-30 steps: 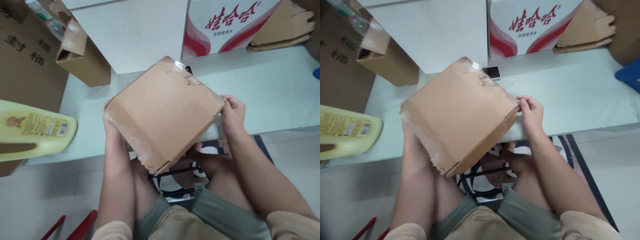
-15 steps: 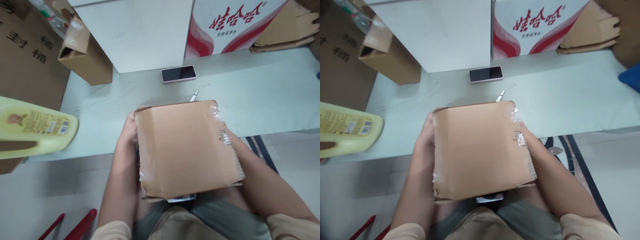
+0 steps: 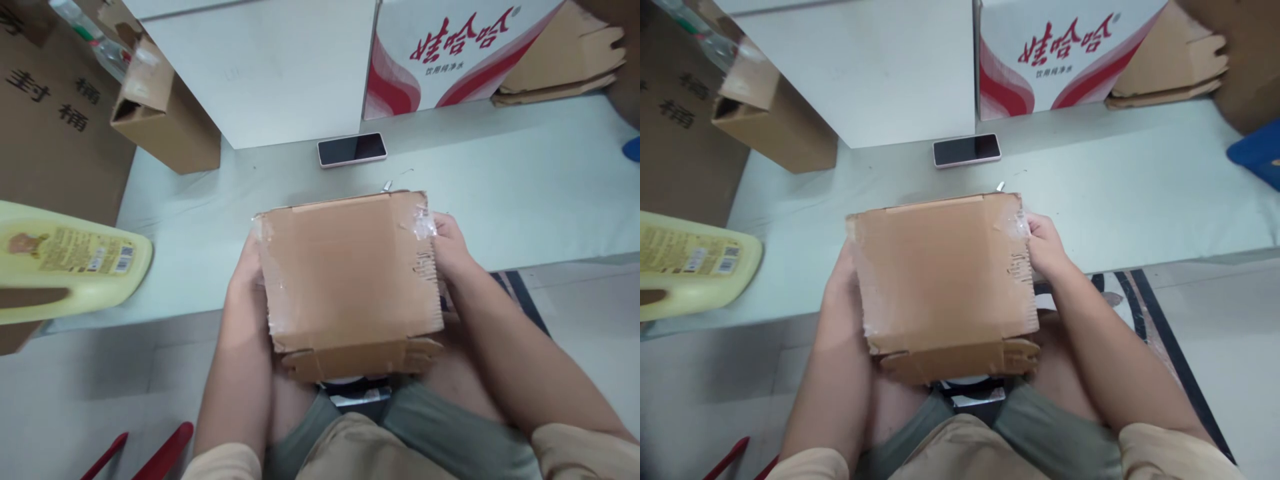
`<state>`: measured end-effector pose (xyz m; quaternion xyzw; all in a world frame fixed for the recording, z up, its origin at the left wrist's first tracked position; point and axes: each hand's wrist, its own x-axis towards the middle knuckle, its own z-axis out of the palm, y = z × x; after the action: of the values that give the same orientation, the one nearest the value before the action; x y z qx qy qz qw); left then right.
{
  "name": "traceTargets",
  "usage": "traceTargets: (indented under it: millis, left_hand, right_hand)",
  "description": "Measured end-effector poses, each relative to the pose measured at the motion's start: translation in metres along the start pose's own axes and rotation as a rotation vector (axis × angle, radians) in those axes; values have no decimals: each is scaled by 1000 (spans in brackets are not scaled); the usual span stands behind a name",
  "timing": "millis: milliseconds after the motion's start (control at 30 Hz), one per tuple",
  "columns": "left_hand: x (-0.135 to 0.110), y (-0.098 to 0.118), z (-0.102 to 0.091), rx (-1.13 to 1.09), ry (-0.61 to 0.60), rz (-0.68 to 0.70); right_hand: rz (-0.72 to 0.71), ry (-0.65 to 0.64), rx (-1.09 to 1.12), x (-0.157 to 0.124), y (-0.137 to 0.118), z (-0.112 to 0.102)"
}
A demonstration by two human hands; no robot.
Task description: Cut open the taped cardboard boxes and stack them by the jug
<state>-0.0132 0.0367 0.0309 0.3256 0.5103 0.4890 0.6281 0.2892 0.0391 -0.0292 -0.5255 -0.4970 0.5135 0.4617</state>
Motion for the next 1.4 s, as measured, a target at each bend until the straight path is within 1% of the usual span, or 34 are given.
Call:
traceTargets:
  millis: [67, 133, 200, 267, 300, 367, 400, 467, 533, 633, 700, 767, 800, 900, 933, 967, 1000, 1067, 1133, 1200, 1233, 1300, 1400]
  left_hand:
    - [2, -2, -3, -60, 47, -57]
    - [4, -4, -6, -95, 87, -68]
    - [6, -5, -7, -106, 85, -60]
    - [7, -5, -9, -107, 66, -65]
    - [7, -5, -10, -107, 61, -77]
    - [8, -5, -13, -125, 71, -89]
    - [7, -5, -15, -144, 73, -80]
    - [6, -5, -19, -171, 47, -45]
    - [3, -6, -20, -151, -22, -31]
    - [-3, -8, -18, -47, -113, -77]
    - [-4, -9, -16, -14, -128, -84]
    - [-1, -9, -17, -27, -96, -36]
    - [1, -8, -19, -46, -56, 19]
    - [13, -4, -34, -151, 134, 285]
    - [18, -3, -40, -199, 197, 374]
    - [22, -3, -46, -247, 245, 424]
    - [26, -2, -50, -288, 285, 445]
    - [33, -3, -55, -354, 330, 436]
    - [36, -4, -55, -388, 324, 404]
    - [36, -4, -50, -402, 279, 377]
    - [36, -4, -46, -405, 250, 367]
    - [34, -3, -38, -402, 209, 355]
    - [30, -3, -27, -375, 192, 324]
  right_hand:
    - [34, 65, 96, 1, -7, 5]
    - [67, 105, 209, 2, -10, 8]
    - [91, 52, 248, 3, -11, 11]
    - [111, -41, 211, 2, -11, 13]
    - [119, -66, 190, 1, -11, 14]
    - [126, -69, 167, 0, -11, 15]
    - [123, -45, 164, 0, -11, 16]
    - [112, 12, 166, 0, -12, 18]
    - [102, 64, 169, 0, -13, 20]
    - [100, 106, 195, 1, -13, 22]
    - [96, 120, 214, 2, -12, 21]
    - [86, 156, 215, 5, -12, 14]
    - [78, 189, 213, 7, -12, 9]
    - [43, 320, 262, 15, -15, -10]
    - [39, 339, 296, 16, -16, -14]
    - [48, 326, 329, 17, -18, -16]
    - [69, 282, 353, 16, -19, -15]
    - [141, 114, 363, 10, -22, -6]
    - [201, -59, 329, 2, -24, 10]
    - [237, -159, 283, -6, -26, 27]
    - [252, -185, 264, -9, -28, 33]
    - [284, -188, 250, -13, -32, 42]
    - [287, -112, 266, -18, -39, 43]
